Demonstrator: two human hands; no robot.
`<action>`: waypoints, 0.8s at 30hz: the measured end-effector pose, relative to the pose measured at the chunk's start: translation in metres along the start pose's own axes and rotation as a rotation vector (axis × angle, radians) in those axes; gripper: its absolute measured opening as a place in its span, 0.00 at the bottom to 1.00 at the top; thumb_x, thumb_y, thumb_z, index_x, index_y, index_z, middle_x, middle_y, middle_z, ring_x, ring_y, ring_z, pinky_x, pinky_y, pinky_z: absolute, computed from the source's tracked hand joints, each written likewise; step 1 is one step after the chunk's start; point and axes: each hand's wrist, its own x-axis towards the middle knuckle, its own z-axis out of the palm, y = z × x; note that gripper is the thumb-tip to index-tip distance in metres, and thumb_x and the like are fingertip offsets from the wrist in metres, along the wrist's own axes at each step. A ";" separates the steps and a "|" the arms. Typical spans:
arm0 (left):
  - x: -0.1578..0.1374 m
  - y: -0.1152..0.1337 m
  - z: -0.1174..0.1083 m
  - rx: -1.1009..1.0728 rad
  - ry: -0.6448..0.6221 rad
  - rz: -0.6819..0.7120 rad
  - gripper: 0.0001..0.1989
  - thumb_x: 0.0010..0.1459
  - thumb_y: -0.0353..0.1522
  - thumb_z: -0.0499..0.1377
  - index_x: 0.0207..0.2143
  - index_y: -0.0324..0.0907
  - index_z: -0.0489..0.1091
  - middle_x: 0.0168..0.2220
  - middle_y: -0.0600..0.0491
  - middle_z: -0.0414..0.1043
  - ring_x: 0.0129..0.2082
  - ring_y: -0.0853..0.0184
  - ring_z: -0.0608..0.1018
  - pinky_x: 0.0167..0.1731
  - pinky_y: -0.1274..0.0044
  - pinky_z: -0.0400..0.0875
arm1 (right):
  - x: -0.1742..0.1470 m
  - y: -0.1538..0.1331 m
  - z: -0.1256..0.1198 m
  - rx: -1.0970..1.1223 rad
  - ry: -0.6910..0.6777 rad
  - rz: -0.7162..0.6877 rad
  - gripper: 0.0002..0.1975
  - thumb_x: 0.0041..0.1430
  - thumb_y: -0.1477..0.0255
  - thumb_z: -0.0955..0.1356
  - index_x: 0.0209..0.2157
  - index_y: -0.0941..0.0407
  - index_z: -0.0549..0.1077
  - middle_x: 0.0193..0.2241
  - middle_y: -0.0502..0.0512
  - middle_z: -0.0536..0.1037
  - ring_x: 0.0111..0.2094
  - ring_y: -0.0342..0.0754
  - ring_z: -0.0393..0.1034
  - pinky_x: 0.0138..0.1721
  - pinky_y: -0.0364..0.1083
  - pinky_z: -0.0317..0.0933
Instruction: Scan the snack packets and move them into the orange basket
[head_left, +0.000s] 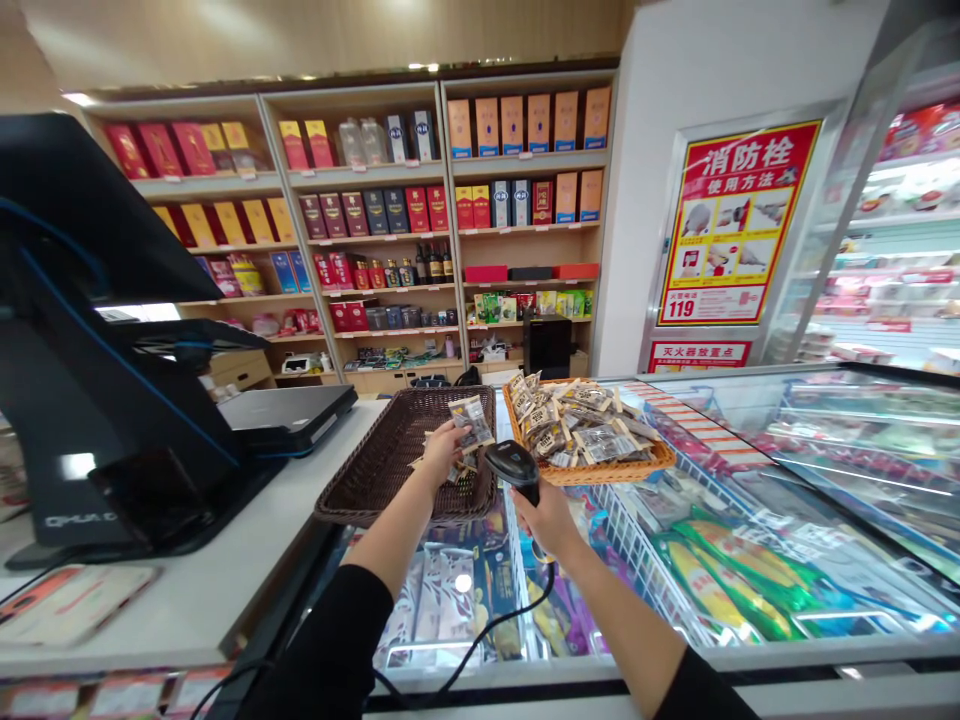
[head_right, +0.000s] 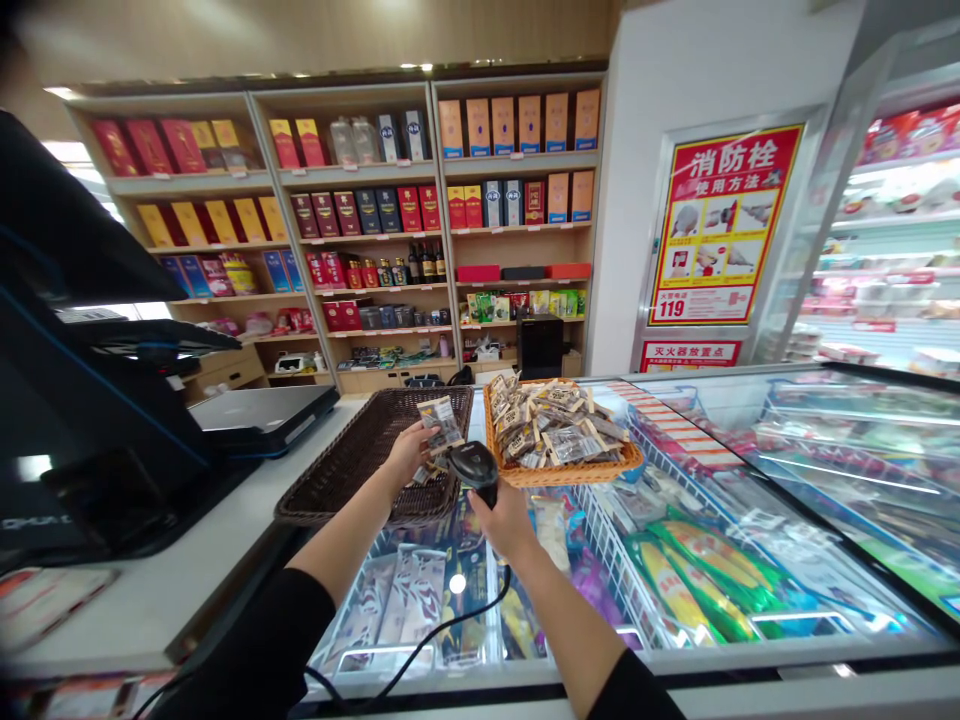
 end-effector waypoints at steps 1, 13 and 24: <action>0.001 0.000 -0.001 0.014 -0.001 0.004 0.18 0.38 0.31 0.65 0.36 0.41 0.74 0.35 0.50 0.77 0.30 0.67 0.76 0.30 0.78 0.69 | 0.000 -0.001 0.000 0.012 -0.009 0.010 0.13 0.52 0.60 0.67 0.26 0.55 0.67 0.11 0.46 0.66 0.13 0.46 0.63 0.16 0.42 0.54; -0.018 0.011 -0.011 1.251 0.495 0.214 0.30 0.51 0.29 0.56 0.58 0.40 0.63 0.54 0.37 0.64 0.55 0.48 0.66 0.49 0.62 0.62 | 0.005 0.008 -0.008 0.522 0.134 0.189 0.20 0.45 0.55 0.71 0.29 0.56 0.65 0.13 0.42 0.65 0.10 0.40 0.57 0.10 0.40 0.52; -0.010 0.009 0.064 1.005 -0.054 0.586 0.20 0.45 0.23 0.60 0.42 0.46 0.74 0.47 0.46 0.71 0.52 0.54 0.69 0.55 0.66 0.57 | 0.033 0.023 -0.094 0.678 0.383 0.051 0.22 0.41 0.57 0.73 0.33 0.56 0.66 0.15 0.42 0.67 0.11 0.40 0.58 0.12 0.40 0.53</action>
